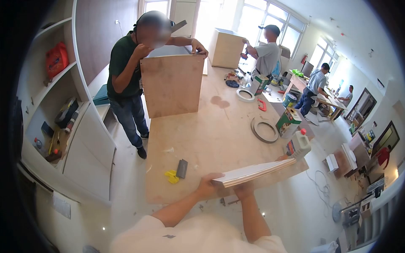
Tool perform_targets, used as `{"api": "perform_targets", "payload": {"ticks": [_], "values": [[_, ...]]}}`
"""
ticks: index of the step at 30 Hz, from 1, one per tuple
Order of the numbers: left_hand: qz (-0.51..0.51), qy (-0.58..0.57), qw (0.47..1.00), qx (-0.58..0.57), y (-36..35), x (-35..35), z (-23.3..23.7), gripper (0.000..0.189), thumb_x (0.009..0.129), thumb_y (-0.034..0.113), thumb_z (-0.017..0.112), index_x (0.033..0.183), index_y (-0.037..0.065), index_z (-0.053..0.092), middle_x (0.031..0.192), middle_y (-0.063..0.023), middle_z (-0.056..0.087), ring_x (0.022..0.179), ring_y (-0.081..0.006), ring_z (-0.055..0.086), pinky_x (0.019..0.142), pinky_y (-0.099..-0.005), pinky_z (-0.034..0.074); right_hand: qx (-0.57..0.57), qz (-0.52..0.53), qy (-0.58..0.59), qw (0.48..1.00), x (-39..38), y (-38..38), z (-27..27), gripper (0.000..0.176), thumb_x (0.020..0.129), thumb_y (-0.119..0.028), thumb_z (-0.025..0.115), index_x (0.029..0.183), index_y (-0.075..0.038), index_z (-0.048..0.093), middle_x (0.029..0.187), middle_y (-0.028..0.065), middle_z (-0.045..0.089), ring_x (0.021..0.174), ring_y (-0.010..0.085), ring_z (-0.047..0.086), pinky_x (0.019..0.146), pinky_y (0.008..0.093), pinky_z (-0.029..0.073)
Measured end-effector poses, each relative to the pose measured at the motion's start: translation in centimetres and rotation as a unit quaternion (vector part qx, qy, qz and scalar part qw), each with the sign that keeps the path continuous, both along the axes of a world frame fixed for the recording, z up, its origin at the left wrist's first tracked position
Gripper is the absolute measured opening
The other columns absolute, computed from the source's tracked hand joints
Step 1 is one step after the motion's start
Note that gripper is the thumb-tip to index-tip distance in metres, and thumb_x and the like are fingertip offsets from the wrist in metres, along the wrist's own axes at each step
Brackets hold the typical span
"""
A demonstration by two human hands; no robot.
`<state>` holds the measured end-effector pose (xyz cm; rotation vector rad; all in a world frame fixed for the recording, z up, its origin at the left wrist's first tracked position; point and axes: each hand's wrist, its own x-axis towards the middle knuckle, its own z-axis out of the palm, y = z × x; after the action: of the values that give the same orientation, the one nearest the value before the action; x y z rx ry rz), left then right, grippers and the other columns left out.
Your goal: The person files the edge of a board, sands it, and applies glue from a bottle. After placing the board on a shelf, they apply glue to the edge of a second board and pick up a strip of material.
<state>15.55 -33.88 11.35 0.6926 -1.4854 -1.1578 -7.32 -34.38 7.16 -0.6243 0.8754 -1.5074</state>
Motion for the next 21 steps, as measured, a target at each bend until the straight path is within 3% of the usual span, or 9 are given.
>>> {"api": "perform_targets", "payload": {"ticks": [2, 5, 7, 8, 11, 12, 15, 16, 21], "values": [[0.029, 0.015, 0.999, -0.018, 0.4, -0.4, -0.1, 0.046, 0.072, -0.009, 0.072, 0.116, 0.004, 0.07, 0.112, -0.0163, 0.071, 0.103, -0.0268, 0.069, 0.089, -0.0331, 0.054, 0.007, 0.01, -0.014, 1.0, 0.2, 0.1, 1.2, 0.044, 0.096, -0.052, 0.055, 0.113, -0.012, 0.061, 0.107, 0.006, 0.068, 0.096, 0.0254, 0.067, 0.077, 0.0404, 0.059], [0.048, -0.008, 0.998, -0.048, 0.4, -0.1, -0.4, 0.046, 0.073, -0.002, 0.081, 0.117, 0.005, 0.07, 0.114, -0.0142, 0.071, 0.1, -0.0214, 0.067, 0.086, -0.0323, 0.054, 0.013, 0.007, -0.067, 0.998, 1.3, 0.7, 3.3, 0.055, 0.097, -0.055, 0.052, 0.124, -0.008, 0.057, 0.116, 0.0079, 0.066, 0.105, 0.0261, 0.065, 0.087, 0.0391, 0.055], [0.064, 0.016, 0.991, -0.117, 0.6, 0.7, 1.2, 0.048, 0.07, 0.001, 0.084, 0.116, 0.005, 0.07, 0.115, -0.0144, 0.071, 0.101, -0.0234, 0.067, 0.087, -0.0342, 0.053, -0.001, -0.018, -0.125, 0.992, 4.8, 2.6, 8.4, 0.069, 0.098, -0.059, 0.048, 0.136, -0.002, 0.051, 0.129, 0.0109, 0.062, 0.116, 0.0255, 0.06, 0.099, 0.0352, 0.049], [0.073, 0.027, 0.986, -0.15, 1.1, 1.2, 2.4, 0.049, 0.069, 0.003, 0.085, 0.116, 0.005, 0.07, 0.115, -0.0145, 0.071, 0.102, -0.0244, 0.068, 0.087, -0.0351, 0.052, -0.005, -0.025, -0.141, 0.99, 5.7, 3.3, 10.1, 0.069, 0.098, -0.06, 0.048, 0.136, -0.002, 0.051, 0.129, 0.0109, 0.062, 0.116, 0.0256, 0.06, 0.099, 0.0353, 0.049], [0.11, 0.0, 0.968, -0.223, 2.4, 3.1, 7.2, 0.047, 0.069, -0.007, 0.072, 0.114, 0.007, 0.071, 0.115, -0.0111, 0.072, 0.106, -0.0273, 0.067, 0.094, -0.0364, 0.047, -0.007, -0.03, -0.148, 0.989, 5.9, 4.8, 11.8, 0.07, 0.098, -0.061, 0.047, 0.136, -0.002, 0.051, 0.128, 0.011, 0.062, 0.116, 0.0258, 0.06, 0.099, 0.0356, 0.049], [0.091, -0.024, 0.969, -0.229, 2.8, 3.7, 8.4, 0.048, 0.069, -0.006, 0.072, 0.115, 0.009, 0.07, 0.118, -0.0088, 0.071, 0.112, -0.0246, 0.065, 0.101, -0.0395, 0.041, -0.007, -0.034, -0.141, 0.989, 5.5, 5.3, 12.0, 0.071, 0.098, -0.061, 0.047, 0.137, -0.002, 0.051, 0.128, 0.0111, 0.062, 0.116, 0.0259, 0.06, 0.099, 0.0357, 0.049], [0.056, -0.086, 0.941, -0.322, 3.0, 4.9, 11.1, 0.044, 0.075, 0.008, 0.079, 0.117, 0.01, 0.069, 0.121, -0.0092, 0.07, 0.114, -0.0259, 0.063, 0.103, -0.0447, 0.04, -0.008, -0.038, -0.13, 0.991, 4.1, 6.9, 12.2, 0.072, 0.097, -0.062, 0.046, 0.137, -0.002, 0.051, 0.128, 0.0112, 0.062, 0.115, 0.0262, 0.061, 0.099, 0.036, 0.049], [0.035, -0.097, 0.94, -0.325, 3.1, 4.9, 11.9, 0.046, 0.074, 0.007, 0.078, 0.118, 0.011, 0.069, 0.123, -0.008, 0.068, 0.117, -0.0255, 0.062, 0.106, -0.0505, 0.036, -0.007, -0.038, -0.127, 0.991, 3.8, 7.3, 12.3, 0.073, 0.097, -0.063, 0.046, 0.137, -0.002, 0.051, 0.128, 0.0112, 0.062, 0.115, 0.0263, 0.061, 0.099, 0.0361, 0.049], [0.028, -0.172, 0.924, -0.341, 3.1, 4.0, 13.8, 0.05, 0.071, -0.001, 0.075, 0.119, 0.01, 0.067, 0.129, -0.0096, 0.064, 0.127, -0.0274, 0.055, 0.113, -0.0563, 0.028, -0.009, -0.041, -0.116, 0.992, 2.5, 8.1, 12.6, 0.075, 0.096, -0.065, 0.045, 0.137, -0.002, 0.051, 0.128, 0.0114, 0.063, 0.114, 0.0267, 0.062, 0.099, 0.0366, 0.049]]}}
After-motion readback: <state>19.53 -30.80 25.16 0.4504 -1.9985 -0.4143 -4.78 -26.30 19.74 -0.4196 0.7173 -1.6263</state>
